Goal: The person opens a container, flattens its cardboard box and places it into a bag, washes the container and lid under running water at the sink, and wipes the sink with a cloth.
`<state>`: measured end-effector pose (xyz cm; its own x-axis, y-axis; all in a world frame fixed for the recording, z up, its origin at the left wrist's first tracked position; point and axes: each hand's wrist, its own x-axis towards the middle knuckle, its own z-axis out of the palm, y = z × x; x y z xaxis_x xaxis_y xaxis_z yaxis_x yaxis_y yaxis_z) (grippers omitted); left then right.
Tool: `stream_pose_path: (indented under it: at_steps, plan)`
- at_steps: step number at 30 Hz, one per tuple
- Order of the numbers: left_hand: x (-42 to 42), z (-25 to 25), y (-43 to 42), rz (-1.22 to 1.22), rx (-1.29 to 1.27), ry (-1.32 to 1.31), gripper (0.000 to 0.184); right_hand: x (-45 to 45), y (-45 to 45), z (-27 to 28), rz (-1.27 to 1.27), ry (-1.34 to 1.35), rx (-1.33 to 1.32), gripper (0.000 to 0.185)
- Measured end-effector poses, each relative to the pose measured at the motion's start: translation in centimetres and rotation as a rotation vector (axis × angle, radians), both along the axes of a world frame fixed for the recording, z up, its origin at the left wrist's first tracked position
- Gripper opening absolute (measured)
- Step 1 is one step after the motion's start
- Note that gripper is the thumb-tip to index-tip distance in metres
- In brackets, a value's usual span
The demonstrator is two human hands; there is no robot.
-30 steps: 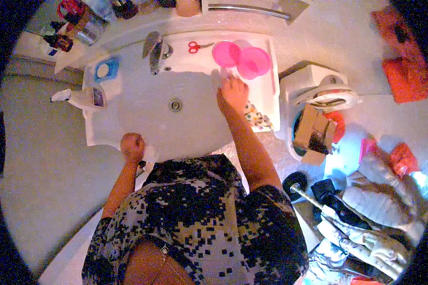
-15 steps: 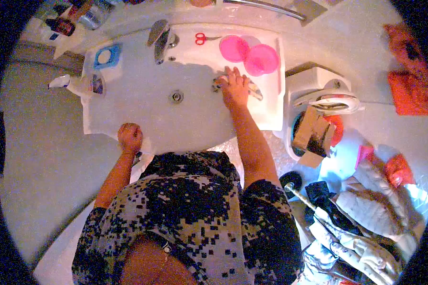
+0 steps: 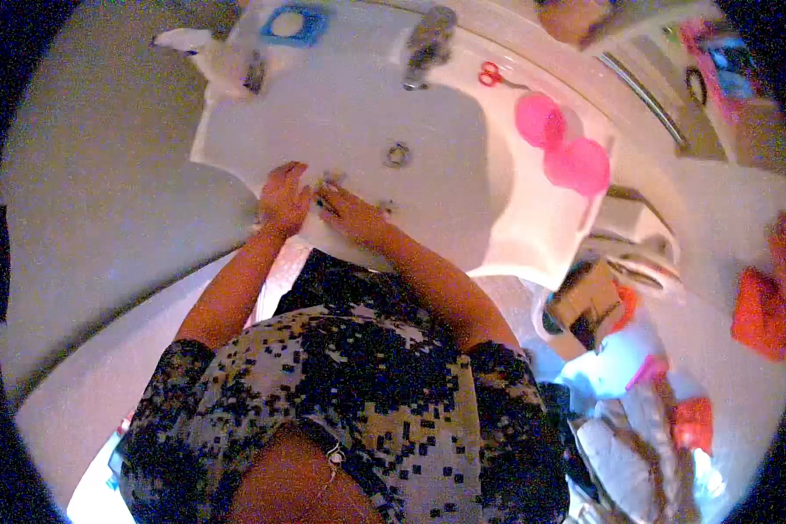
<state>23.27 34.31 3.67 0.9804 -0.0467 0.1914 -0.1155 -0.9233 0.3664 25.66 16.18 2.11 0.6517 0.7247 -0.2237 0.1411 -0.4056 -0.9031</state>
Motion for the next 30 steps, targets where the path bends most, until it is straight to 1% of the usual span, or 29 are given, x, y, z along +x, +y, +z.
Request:
stream_pose_path:
  at_steps: [1,3,4,5,7,8,9,10,11,13,14,16,17,18,19,20,21,23,24,26,27,28,30]
  plan:
    - [0.0,-0.3,0.3,0.022,0.014,-0.053,0.041,0.9,2.6,-1.4,0.005,-0.016,0.135,0.050]
    - [-0.2,-0.7,0.4,0.055,0.039,-0.151,0.041,2.1,7.0,-3.9,-0.079,-0.157,0.396,0.048]
    - [-0.3,-0.5,0.3,0.063,0.046,-0.148,0.041,2.1,8.3,-4.0,-0.134,-0.215,0.515,0.047]
    - [-0.3,-0.4,0.2,0.066,0.046,-0.142,0.041,2.1,7.8,-4.2,-0.067,-0.167,0.319,0.046]
    - [-0.1,0.3,0.4,0.046,0.020,-0.120,0.040,3.0,2.5,-2.9,0.060,-0.082,-0.087,0.044]
    - [-0.1,0.7,0.4,0.026,-0.006,-0.095,0.040,3.1,-0.5,-3.0,0.167,-0.152,-0.376,0.043]
    - [0.0,1.1,0.5,0.005,-0.035,-0.071,0.040,3.4,-4.0,-2.2,0.139,-0.173,-0.557,0.047]
    - [0.0,1.3,0.6,0.000,-0.028,-0.065,0.040,3.9,-7.9,-4.6,0.124,-0.352,-0.706,0.048]
    - [0.1,1.4,0.6,0.003,-0.022,-0.061,0.040,4.8,-10.7,-4.9,0.024,-0.551,-0.842,0.050]
    - [-0.4,1.2,0.6,0.009,-0.020,-0.043,0.040,7.6,-13.1,-6.5,-0.242,-0.961,-0.886,0.053]
    - [-0.4,0.7,0.4,0.010,-0.026,-0.034,0.040,8.3,-12.5,-8.0,-0.359,-0.936,-0.848,0.055]
    - [0.4,0.6,0.5,0.005,-0.038,-0.061,0.040,10.4,-8.4,-9.8,-0.603,-0.895,-0.742,0.061]
    - [0.3,0.7,0.5,-0.002,-0.054,-0.081,0.040,10.6,-5.1,-11.2,-0.793,-0.883,-0.559,0.065]
    - [0.3,0.6,0.4,-0.013,-0.072,-0.091,0.040,11.7,-1.0,-8.4,-0.760,-0.501,-0.528,0.065]
    - [0.5,0.4,0.4,-0.011,-0.065,-0.096,0.041,12.6,3.2,-7.5,-0.736,-0.264,-0.478,0.062]
    - [0.6,0.2,0.4,-0.011,-0.061,-0.097,0.041,11.3,6.3,-9.5,-0.586,-0.487,-0.260,0.065]
    - [0.1,0.1,0.4,-0.010,-0.059,-0.094,0.041,9.7,9.2,-9.7,-0.510,-0.502,-0.183,0.064]
    - [-0.3,0.2,0.3,0.012,-0.057,-0.095,0.042,6.5,10.3,-7.8,-0.255,-0.352,-0.052,0.058]
    - [0.1,0.1,0.2,0.023,-0.061,-0.110,0.043,4.5,9.6,-7.1,-0.175,-0.389,0.032,0.054]
    - [-0.1,0.1,0.0,0.004,-0.052,-0.088,0.043,2.8,2.3,-3.0,0.004,0.005,0.170,0.050]
    - [0.2,0.1,0.1,-0.004,-0.041,-0.088,0.043,2.7,-1.7,-2.8,0.091,-0.091,0.114,0.049]
    - [0.4,0.2,0.1,-0.016,-0.044,-0.083,0.043,3.3,-6.5,-2.6,0.243,-0.008,-0.302,0.047]
    - [0.3,0.4,0.1,-0.035,-0.047,-0.065,0.043,4.7,-13.8,-5.4,0.116,-0.540,-0.637,0.046]
